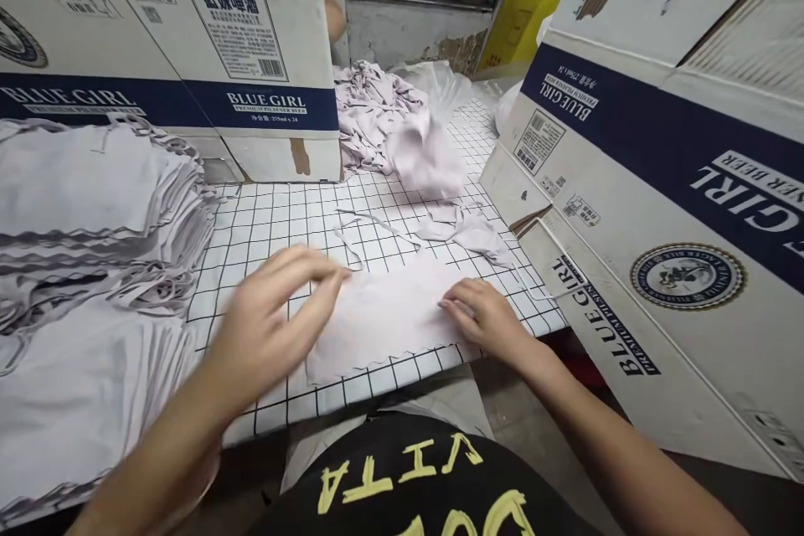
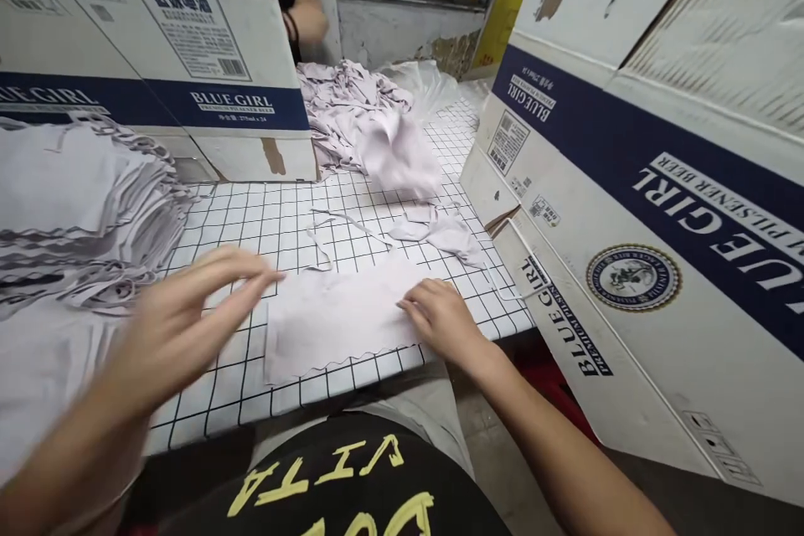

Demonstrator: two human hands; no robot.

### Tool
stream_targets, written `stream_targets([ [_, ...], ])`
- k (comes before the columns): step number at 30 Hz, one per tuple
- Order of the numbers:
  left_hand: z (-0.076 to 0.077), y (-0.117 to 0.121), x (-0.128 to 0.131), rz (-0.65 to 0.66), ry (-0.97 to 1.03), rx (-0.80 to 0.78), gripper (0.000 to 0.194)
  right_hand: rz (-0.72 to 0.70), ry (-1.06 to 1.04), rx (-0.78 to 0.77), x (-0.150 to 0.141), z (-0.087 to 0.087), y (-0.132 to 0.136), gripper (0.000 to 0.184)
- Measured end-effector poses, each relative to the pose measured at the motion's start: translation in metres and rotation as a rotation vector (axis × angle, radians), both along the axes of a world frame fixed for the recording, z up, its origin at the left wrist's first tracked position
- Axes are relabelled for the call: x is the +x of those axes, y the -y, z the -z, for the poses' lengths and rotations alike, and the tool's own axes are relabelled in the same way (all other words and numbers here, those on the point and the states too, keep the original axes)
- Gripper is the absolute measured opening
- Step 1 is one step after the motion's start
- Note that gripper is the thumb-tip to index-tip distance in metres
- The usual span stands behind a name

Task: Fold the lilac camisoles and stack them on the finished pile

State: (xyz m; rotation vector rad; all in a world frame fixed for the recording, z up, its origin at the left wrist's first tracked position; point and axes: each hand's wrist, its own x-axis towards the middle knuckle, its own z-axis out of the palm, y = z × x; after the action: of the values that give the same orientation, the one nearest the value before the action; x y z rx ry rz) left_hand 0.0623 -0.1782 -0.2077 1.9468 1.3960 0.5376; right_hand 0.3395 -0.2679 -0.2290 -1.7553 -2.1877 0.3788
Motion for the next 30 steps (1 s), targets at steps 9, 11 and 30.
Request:
stream_targets([
  [9, 0.061, -0.083, 0.042, -0.019, 0.045, -0.081, 0.017, -0.743, 0.06, -0.075, -0.075, 0.051, -0.032, 0.068],
  [11, 0.053, -0.098, 0.038, -0.073, 0.329, -0.359, 0.016, -0.756, 0.053, -0.104, -0.072, 0.052, -0.03, 0.07],
  [30, -0.021, -0.086, 0.021, 0.489, 0.254, 0.51, 0.025, -0.307, -1.187, -0.517, -0.042, 0.004, -0.098, 0.036],
])
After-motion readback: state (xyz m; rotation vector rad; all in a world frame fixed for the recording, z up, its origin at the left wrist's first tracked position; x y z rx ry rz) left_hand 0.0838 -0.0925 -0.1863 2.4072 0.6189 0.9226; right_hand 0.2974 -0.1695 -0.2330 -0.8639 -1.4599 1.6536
